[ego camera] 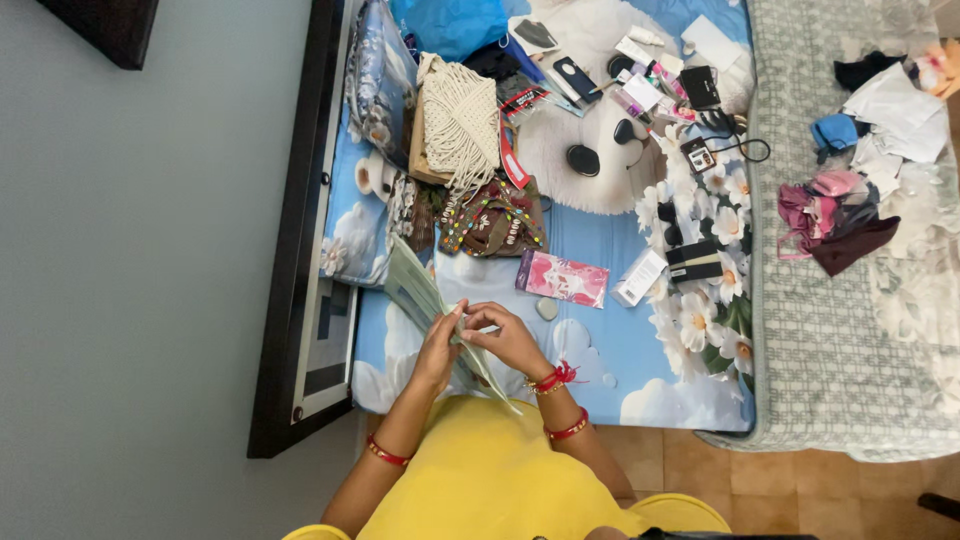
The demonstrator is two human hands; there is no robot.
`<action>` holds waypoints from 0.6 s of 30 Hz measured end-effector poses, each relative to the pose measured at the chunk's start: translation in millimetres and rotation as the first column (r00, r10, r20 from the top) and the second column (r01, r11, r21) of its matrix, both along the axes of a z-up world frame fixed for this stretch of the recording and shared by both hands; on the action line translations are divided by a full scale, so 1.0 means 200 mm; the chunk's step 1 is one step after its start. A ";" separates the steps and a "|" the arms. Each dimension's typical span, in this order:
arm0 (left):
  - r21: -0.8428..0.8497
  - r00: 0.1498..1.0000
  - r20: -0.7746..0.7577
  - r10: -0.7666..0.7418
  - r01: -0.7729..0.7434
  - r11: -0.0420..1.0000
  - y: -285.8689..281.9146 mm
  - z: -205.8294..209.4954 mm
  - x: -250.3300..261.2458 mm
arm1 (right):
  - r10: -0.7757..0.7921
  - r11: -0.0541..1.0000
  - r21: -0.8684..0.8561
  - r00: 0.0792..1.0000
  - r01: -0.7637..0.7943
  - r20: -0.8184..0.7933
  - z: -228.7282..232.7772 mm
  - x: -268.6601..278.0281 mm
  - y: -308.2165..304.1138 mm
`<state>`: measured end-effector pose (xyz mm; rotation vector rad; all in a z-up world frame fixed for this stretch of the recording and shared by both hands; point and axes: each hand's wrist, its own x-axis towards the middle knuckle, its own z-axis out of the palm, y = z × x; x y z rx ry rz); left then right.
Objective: The person clears items from a closet shelf and a drawer, places items into a bag, and then folds the bag.
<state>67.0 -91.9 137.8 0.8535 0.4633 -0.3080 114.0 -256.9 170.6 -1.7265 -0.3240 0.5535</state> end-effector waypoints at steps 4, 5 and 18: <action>0.005 1.000 0.001 0.007 -0.007 1.000 0.03 0.00 0.00 | 0.020 1.000 0.007 1.000 -0.020 0.011 0.09 0.04 0.02; 0.025 1.000 -0.001 0.013 -0.013 1.000 0.03 0.00 0.00 | 0.011 0.999 0.033 1.000 -0.011 -0.010 0.12 0.05 0.03; 0.100 0.999 -0.002 0.038 -0.037 0.994 0.02 0.06 0.01 | -0.038 0.999 0.042 0.984 0.031 0.175 0.14 0.14 -0.05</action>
